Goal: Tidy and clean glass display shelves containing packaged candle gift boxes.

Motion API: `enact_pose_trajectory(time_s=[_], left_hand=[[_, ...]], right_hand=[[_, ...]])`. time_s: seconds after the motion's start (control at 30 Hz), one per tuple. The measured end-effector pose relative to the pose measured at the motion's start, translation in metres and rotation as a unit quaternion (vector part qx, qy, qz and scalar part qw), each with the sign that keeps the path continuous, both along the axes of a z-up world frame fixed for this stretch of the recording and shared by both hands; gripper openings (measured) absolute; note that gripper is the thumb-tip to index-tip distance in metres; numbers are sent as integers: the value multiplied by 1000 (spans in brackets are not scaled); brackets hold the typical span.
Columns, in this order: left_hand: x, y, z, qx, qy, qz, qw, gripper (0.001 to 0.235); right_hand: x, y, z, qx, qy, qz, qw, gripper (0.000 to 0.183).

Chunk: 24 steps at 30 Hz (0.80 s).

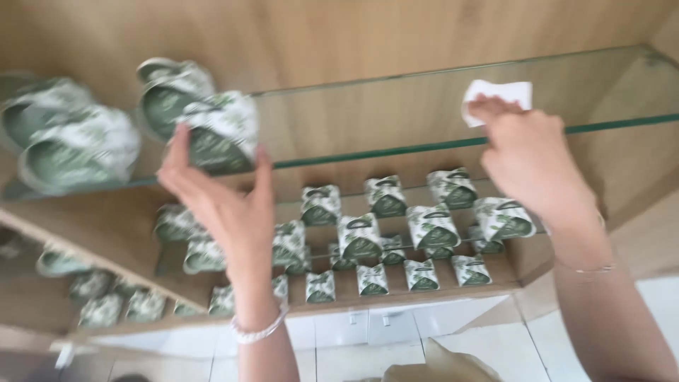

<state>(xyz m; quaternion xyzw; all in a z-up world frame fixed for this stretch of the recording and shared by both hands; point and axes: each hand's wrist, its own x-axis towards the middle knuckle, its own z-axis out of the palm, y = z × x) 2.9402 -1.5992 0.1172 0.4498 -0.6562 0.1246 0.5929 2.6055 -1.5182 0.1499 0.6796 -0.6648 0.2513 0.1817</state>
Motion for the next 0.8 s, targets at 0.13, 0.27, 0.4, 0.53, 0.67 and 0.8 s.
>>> enact_pose_trajectory(time_s=[0.13, 0.27, 0.4, 0.53, 0.67, 0.8], left_hand=[[3, 5, 11, 16, 71, -48, 996, 79], [10, 0, 24, 18, 123, -70, 990, 77], [15, 1, 26, 31, 146, -112, 982, 75], [18, 1, 22, 16, 161, -134, 978, 72], [21, -4, 12, 9, 183, -174, 968, 73], [34, 5, 13, -1, 227, -231, 946, 75]], right_hand=[[79, -39, 14, 59, -40, 106, 992, 55], [127, -86, 19, 92, -18, 178, 980, 52], [148, -132, 20, 97, -69, 284, 952, 48], [158, -174, 13, 119, -90, 318, 936, 38], [175, -146, 19, 178, -60, 268, 945, 45], [176, -104, 22, 72, -69, 400, 911, 52]])
